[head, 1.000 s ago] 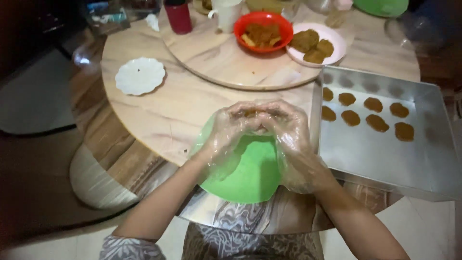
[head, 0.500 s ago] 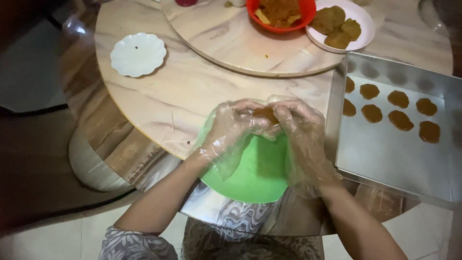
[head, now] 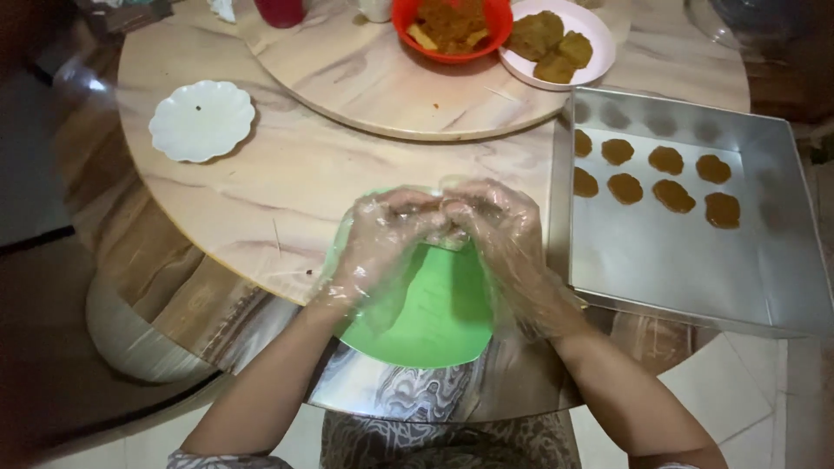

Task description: Shaping small portions of dough into balls and arranging them in rows on a metal baking tray.

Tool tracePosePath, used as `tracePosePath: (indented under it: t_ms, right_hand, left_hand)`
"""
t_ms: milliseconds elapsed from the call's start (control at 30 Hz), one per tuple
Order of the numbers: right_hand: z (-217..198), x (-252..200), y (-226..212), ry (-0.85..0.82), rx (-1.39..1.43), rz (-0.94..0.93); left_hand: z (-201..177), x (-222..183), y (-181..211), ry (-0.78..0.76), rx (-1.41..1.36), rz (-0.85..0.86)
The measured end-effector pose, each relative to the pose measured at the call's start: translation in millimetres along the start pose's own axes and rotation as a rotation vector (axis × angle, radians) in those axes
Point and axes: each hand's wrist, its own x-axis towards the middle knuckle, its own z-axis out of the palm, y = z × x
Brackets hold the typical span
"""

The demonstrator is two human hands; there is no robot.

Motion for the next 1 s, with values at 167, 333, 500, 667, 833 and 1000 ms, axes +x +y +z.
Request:
tracePosePath:
  t_ms: [167,333,500,667,833,1000]
  right_hand:
    - [1.6,0.1,1.8,0.047,0.216,0.039]
    - [4.5,-5.8,3.1,0.040,0.200,-0.018]
    - [2.4,-8.1,-3.3,-0.037,0.020,-0.097]
    - [-0.5,-10.0,-51.8,0.115,0.137,0.146]
    - [-7.2,-4.5,-35.3,0.045,0.070,0.134]
    - [-9.3,-5.1,-28.8,-0.012,-0.065,0.002]
  left_hand:
    - [2.1,1.1,-12.9,0.083,0.118,0.091]
    - [3.0,-2.6,-10.2,0.094,0.036,0.117]
    - [9.8,-1.3,-17.1,0.099,0.025,0.178]
    - [2.5,10.0,-57.1,0.121,-0.128,0.139]
    - [12.1,1.7,-32.0,0.176,-0.345,0.062]
    - [14.9,-2.1,-25.0,0.184,-0.294,0.029]
